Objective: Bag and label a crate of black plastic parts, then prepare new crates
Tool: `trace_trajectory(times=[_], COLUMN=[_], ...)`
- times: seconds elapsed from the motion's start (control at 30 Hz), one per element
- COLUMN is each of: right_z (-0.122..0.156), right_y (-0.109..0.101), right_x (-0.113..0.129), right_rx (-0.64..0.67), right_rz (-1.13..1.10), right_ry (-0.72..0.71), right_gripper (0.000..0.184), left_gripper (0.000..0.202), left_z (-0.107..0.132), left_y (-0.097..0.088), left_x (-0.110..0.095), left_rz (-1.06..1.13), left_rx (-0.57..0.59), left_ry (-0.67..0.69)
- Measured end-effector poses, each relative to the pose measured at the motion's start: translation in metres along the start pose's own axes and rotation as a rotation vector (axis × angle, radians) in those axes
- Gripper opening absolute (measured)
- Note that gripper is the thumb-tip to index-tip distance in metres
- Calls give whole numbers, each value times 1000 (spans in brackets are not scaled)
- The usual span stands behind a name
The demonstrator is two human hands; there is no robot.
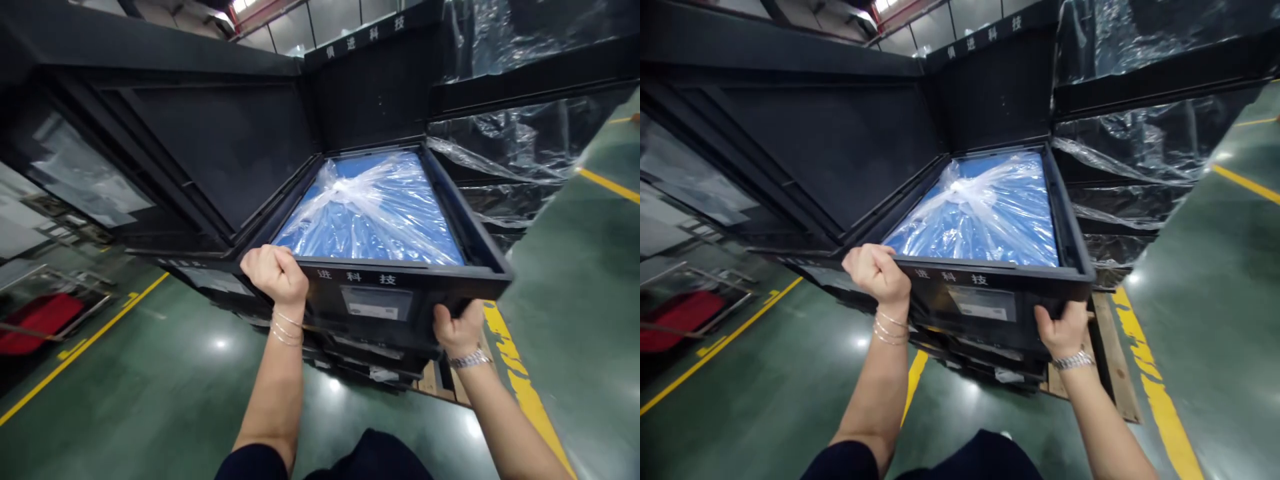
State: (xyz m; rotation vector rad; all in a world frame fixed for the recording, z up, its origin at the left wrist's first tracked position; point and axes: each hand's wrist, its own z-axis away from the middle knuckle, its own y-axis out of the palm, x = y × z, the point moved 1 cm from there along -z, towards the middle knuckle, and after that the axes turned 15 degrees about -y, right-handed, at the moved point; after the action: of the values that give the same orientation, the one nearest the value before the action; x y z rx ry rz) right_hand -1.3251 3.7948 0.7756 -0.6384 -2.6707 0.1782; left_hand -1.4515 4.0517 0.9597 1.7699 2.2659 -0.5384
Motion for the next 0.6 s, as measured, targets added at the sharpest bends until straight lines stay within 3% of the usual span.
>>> trace_trajectory(times=[0.17, 0.47, 0.6], right_z=[10, 19, 13], right_y=[10, 22, 19], right_x=[-8, -14, -6], right_rx=[-50, -58, -39], right_rz=[14, 104, 73], right_ry=[-17, -48, -37], right_gripper=[82, 86, 85], left_gripper=[34, 34, 31], left_z=[-2, -9, -9], left_y=[3, 6, -7], left_x=[9, 34, 46], left_rz=[5, 59, 69], left_rx=[13, 26, 180], left_ry=[-7, 85, 128])
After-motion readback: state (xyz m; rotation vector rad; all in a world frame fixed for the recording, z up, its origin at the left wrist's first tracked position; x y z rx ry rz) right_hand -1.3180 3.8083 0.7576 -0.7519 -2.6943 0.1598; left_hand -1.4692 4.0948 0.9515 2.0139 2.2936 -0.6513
